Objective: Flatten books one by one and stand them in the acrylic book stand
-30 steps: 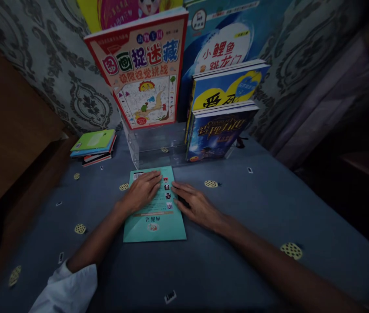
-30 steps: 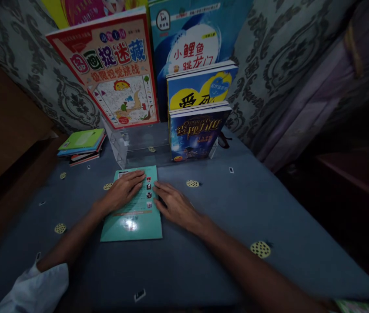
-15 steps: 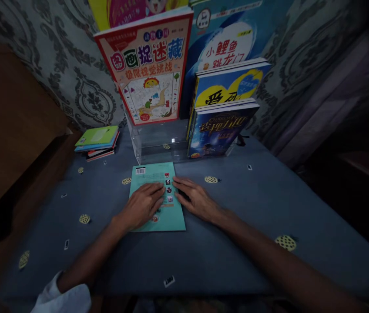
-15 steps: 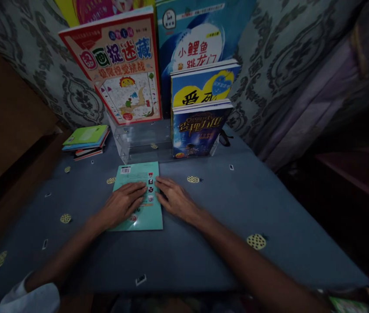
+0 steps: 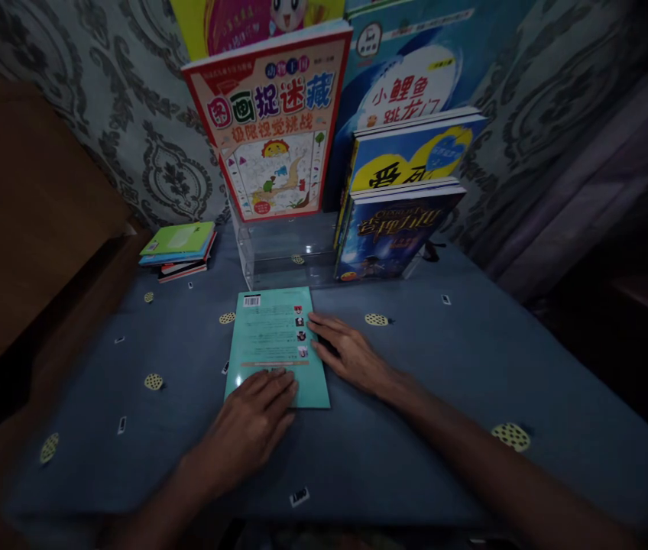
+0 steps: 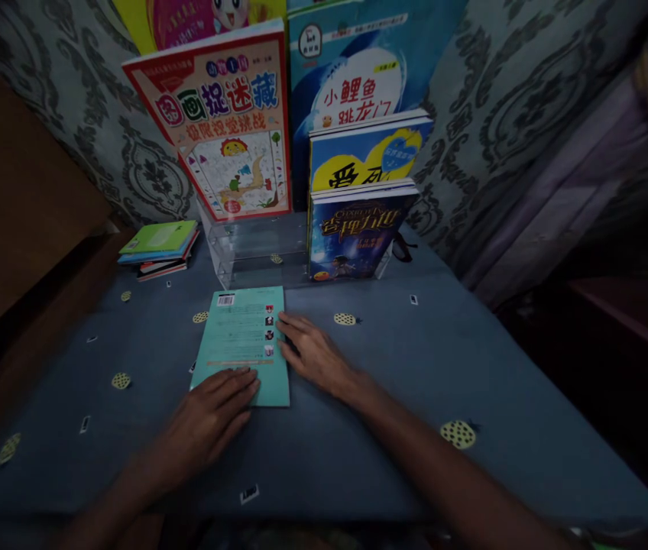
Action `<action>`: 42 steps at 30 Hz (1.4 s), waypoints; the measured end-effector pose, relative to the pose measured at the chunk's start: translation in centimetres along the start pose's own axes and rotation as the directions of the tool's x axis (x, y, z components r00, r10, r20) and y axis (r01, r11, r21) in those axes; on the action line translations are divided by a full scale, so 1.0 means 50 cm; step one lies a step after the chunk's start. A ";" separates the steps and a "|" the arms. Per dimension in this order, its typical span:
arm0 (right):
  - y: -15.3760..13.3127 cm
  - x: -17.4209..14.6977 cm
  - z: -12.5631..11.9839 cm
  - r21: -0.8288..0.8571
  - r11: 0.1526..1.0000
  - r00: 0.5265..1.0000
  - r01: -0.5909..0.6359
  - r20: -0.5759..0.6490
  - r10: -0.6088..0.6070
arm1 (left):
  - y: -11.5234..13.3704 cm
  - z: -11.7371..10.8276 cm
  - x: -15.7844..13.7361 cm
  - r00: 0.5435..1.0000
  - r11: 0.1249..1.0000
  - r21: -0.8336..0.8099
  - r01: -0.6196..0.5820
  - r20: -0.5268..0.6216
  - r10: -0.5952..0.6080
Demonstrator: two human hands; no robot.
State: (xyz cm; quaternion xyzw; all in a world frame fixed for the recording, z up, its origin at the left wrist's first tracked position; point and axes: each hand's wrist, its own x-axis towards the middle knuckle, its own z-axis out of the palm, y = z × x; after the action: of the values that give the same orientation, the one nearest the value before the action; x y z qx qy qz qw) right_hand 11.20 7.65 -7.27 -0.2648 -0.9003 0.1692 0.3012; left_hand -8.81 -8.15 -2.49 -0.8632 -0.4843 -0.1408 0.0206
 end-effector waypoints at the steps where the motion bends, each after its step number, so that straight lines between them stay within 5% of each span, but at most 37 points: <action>1: 0.000 0.000 0.001 -0.003 1.000 1.000 0.001 0.004 -0.001 | 0.005 0.001 -0.006 1.000 1.000 0.006 0.001 -0.005 -0.001; 14: -0.013 -0.005 0.000 -0.025 1.000 0.999 -0.016 0.027 0.017 | 0.033 0.004 -0.024 0.999 0.998 0.058 0.018 -0.050 -0.015; 25: -0.091 -0.074 -0.006 -0.040 0.999 1.000 -0.011 0.020 0.011 | 0.035 0.011 -0.027 0.992 0.999 0.018 0.042 -0.118 -0.039; 42: -0.146 -0.161 -0.010 -0.004 0.996 0.992 0.085 -0.095 -0.085 | 0.030 0.002 -0.027 0.997 0.998 0.000 0.059 -0.041 -0.059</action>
State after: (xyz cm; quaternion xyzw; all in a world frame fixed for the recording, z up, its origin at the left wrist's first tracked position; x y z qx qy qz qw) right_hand 14.24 -2.82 -7.14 -0.2342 -0.8953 0.1434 0.3508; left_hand -8.21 -10.07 -2.80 -0.8455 -0.5091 -0.1590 0.0268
